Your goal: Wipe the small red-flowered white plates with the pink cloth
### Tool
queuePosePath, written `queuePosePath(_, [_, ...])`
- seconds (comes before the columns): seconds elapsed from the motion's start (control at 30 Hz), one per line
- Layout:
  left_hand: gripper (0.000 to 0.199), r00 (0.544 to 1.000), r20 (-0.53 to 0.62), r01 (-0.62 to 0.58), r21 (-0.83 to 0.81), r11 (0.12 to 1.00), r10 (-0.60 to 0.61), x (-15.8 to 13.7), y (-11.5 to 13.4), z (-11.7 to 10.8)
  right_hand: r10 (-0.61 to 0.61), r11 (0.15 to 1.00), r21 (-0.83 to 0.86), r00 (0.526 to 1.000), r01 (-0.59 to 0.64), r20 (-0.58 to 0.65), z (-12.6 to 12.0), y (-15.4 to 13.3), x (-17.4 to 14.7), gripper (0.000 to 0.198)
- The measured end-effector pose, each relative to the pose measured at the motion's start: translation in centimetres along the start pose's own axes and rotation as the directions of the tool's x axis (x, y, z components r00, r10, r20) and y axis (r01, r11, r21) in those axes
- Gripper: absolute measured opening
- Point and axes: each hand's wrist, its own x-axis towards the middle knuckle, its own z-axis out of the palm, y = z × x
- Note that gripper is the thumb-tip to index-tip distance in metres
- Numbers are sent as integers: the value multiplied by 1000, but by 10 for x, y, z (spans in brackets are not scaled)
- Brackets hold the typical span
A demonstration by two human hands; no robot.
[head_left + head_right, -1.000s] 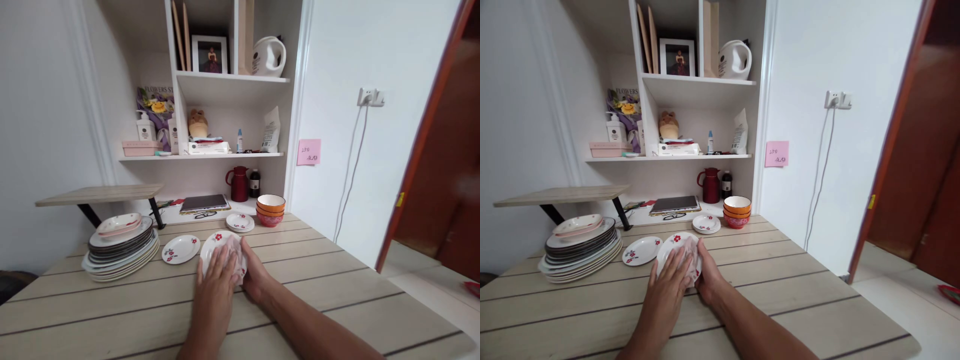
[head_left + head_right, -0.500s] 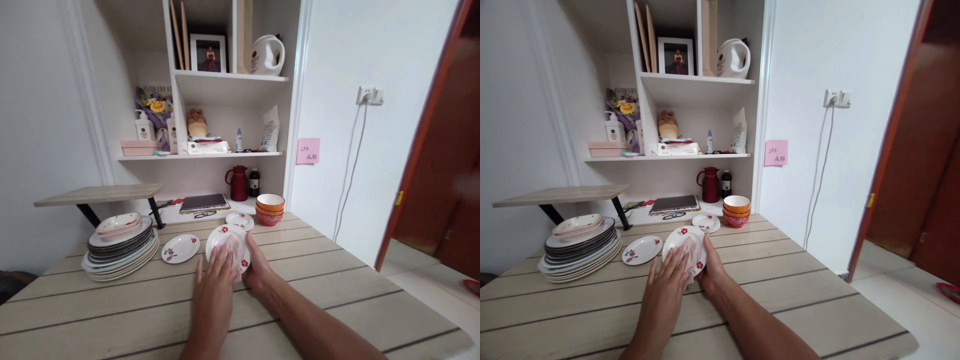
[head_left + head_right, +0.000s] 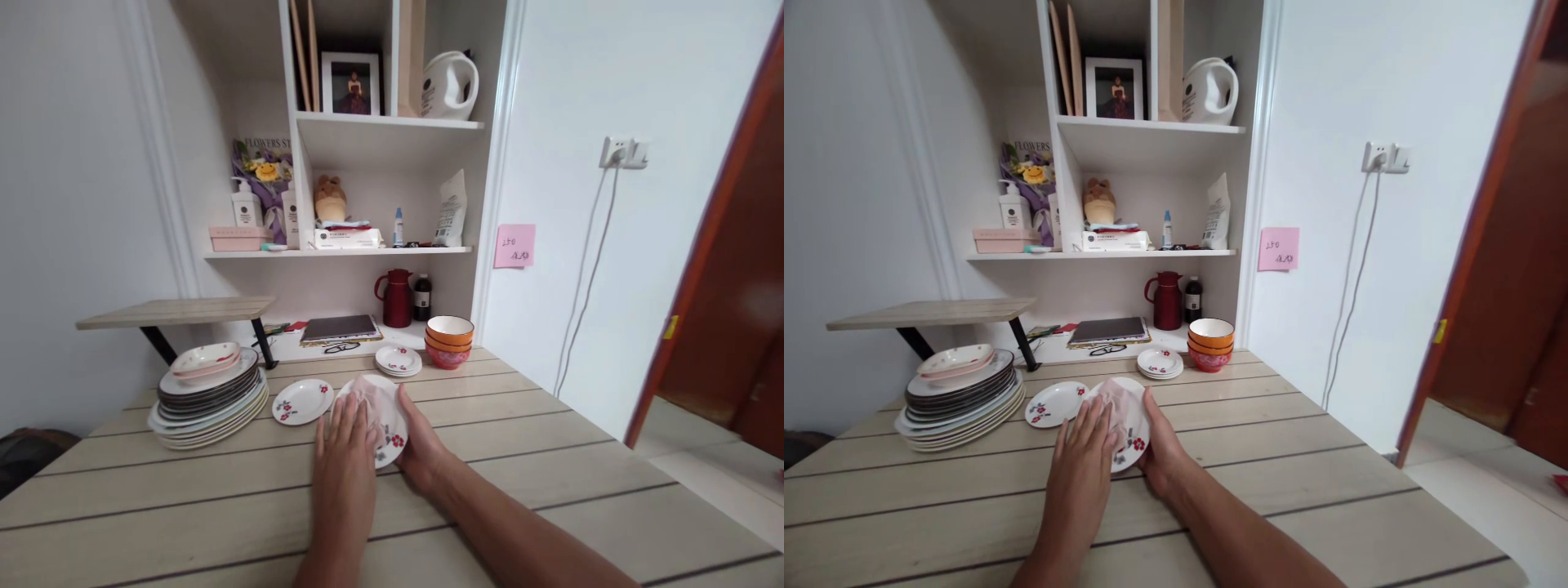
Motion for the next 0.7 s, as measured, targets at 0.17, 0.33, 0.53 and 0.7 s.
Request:
queuePosePath(0.17, [46, 999, -20, -30, -42, 999, 29, 1, -1, 0, 4, 1000, -20, 1000, -4, 6, 0, 3, 0, 62])
queuePosePath(0.33, [47, 999, -25, -33, -61, 998, 31, 1, 0, -1, 14, 998, -55, 1000, -14, -14, 2, 3, -1, 66])
queuePosePath(0.53, [48, 999, -23, -33, -56, 998, 31, 0, 2, -4, 12, 999, -41, 1000, -12, 6, 0, 4, 0, 65])
queuePosePath(0.7, [50, 999, 25, -34, -45, 998, 35, -1, 6, -5, -2, 999, -34, 1000, 3, 27, 0, 5, 0, 65])
